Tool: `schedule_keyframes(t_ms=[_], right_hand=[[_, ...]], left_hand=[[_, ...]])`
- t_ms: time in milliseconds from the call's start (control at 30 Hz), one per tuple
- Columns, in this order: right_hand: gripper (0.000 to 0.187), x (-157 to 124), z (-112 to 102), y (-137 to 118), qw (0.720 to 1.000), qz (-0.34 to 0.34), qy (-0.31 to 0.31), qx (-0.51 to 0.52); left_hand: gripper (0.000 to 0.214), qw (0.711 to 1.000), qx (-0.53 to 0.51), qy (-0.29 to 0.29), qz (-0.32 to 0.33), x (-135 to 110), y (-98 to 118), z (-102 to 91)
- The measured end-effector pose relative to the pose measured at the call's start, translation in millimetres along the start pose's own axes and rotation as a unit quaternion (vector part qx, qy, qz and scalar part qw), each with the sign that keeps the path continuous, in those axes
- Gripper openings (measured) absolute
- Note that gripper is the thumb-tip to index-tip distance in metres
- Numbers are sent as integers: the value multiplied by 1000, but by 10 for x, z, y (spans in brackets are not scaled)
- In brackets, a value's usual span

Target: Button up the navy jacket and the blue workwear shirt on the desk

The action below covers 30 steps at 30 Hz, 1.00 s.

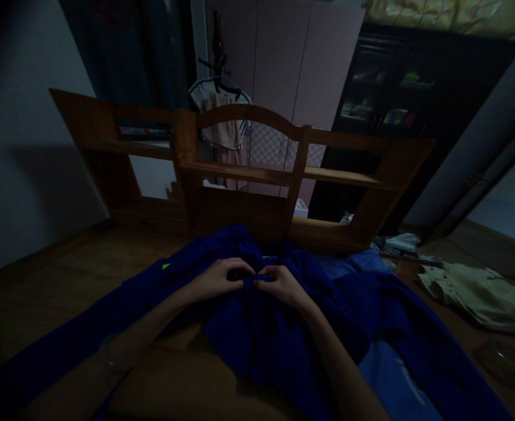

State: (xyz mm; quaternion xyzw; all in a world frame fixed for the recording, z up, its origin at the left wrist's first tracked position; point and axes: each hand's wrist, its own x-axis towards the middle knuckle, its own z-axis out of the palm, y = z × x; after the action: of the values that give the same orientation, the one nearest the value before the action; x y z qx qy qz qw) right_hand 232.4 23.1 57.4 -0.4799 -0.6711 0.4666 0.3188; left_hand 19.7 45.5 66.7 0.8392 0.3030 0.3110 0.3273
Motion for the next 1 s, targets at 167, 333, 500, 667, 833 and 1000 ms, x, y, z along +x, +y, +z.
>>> schedule_keyframes(t_ms=[167, 333, 500, 667, 833, 1000], right_hand=[[32, 12, -21, -37, 997, -71, 30, 3], [32, 34, -33, -31, 991, -101, 77, 42], [32, 59, -44, 22, 985, -123, 122, -11], [29, 22, -36, -28, 984, -137, 97, -51], [30, 26, -52, -27, 986, -131, 88, -48], [32, 36, -72, 14, 991, -111, 71, -27]], left_hand=[[21, 993, 37, 99, -42, -13, 158, 18], [29, 969, -219, 59, -102, 50, 96, 145], [34, 944, -275, 148, -105, 108, -42, 264], [41, 946, -256, 108, -165, 72, -77, 202], [47, 950, -252, 60, -175, 43, -55, 154], [48, 950, -256, 30, -173, 44, -76, 169]])
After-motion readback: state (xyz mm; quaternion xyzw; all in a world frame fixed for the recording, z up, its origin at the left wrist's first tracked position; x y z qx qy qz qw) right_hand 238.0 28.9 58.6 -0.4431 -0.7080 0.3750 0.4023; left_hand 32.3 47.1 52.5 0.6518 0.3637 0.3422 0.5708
